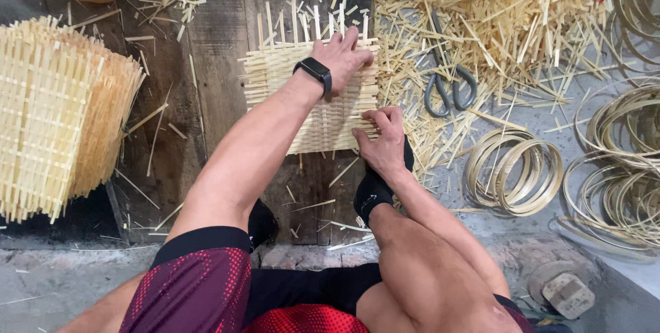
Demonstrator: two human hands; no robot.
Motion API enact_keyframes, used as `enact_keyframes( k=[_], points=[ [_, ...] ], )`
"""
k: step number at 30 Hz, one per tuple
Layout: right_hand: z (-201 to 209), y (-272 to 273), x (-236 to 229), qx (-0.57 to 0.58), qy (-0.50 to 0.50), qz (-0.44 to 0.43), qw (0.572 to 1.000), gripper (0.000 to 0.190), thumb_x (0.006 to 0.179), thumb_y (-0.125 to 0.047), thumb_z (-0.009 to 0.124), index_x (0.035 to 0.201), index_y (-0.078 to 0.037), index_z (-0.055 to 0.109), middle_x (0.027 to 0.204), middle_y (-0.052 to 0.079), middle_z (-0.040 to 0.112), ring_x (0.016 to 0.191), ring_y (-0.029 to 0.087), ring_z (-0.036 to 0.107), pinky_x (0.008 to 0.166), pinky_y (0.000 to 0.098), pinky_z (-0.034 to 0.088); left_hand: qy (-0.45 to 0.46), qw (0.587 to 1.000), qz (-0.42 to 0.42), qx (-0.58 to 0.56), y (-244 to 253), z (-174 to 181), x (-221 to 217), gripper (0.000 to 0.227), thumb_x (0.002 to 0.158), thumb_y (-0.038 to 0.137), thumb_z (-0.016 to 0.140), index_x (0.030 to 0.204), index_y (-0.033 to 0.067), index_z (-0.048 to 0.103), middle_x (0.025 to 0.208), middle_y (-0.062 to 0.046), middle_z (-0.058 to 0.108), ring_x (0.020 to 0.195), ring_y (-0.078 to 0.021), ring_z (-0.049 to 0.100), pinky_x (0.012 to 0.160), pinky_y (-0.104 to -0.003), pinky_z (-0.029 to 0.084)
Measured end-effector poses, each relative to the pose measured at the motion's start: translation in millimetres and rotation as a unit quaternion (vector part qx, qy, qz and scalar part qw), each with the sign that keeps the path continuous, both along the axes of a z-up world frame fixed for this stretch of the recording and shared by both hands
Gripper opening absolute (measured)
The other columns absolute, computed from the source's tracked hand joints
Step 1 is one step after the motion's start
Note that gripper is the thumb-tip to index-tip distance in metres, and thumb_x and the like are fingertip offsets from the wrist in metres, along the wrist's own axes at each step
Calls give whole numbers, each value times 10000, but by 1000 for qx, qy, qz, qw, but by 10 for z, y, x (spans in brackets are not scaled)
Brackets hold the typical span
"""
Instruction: The person weaves bamboo strips into a flat base, attaches a circular bamboo hoop, and trims the excess strips using shears.
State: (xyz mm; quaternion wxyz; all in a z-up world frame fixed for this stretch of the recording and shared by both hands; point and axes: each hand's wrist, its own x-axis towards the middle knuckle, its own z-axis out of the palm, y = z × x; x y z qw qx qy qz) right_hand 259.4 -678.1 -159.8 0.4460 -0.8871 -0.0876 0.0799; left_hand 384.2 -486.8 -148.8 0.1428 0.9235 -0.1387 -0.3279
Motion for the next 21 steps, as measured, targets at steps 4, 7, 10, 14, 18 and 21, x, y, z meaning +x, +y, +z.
enact_keyframes(
  k=[4,7,10,14,18,21],
  points=[
    [-1,28,-30,-8,-10,-2,1000,428,698,-95,905,1056,-27,680,1093,130,535,971,281,599,826,373,536,-47,998,2,-38,31,-32,-45,443,886,96,689,1249,340,624,1325,-83,434,1253,-308,506,957,-573,457],
    [-20,49,-48,-8,-17,-17,1000,434,692,-95,920,1054,-40,687,1088,122,533,990,277,583,849,369,530,-103,994,1,-38,7,-88,-39,409,879,92,632,1236,293,630,1361,-137,398,1187,-374,536,865,-587,497],
    [-48,52,-42,-3,-5,-23,1000,430,698,-85,917,1060,-46,688,1101,128,523,983,274,589,850,368,537,-122,991,-5,-58,19,-115,-36,330,893,84,608,1163,264,665,1404,-179,375,1135,-389,572,864,-565,520],
    [-17,33,-31,-12,-22,-9,1000,419,706,-105,899,1057,-54,675,1113,129,526,1000,274,590,861,368,540,-109,993,-13,-51,53,-198,-85,341,924,46,611,1203,239,651,1418,-179,400,1164,-373,582,906,-512,543],
    [44,14,115,-109,-114,18,987,442,715,-148,910,1035,-34,628,1059,106,537,1034,283,551,895,454,483,-268,960,-39,-75,189,-273,-315,961,696,-197,675,1500,305,516,1533,-235,352,1188,-356,562,924,-481,517],
    [-111,57,346,28,15,-116,993,567,751,-113,870,1182,65,548,1104,161,542,906,214,574,746,371,527,-385,899,101,-185,501,-147,-869,971,672,105,898,1504,223,413,1496,-196,388,1343,-392,473,1150,-545,398]
  ],
)
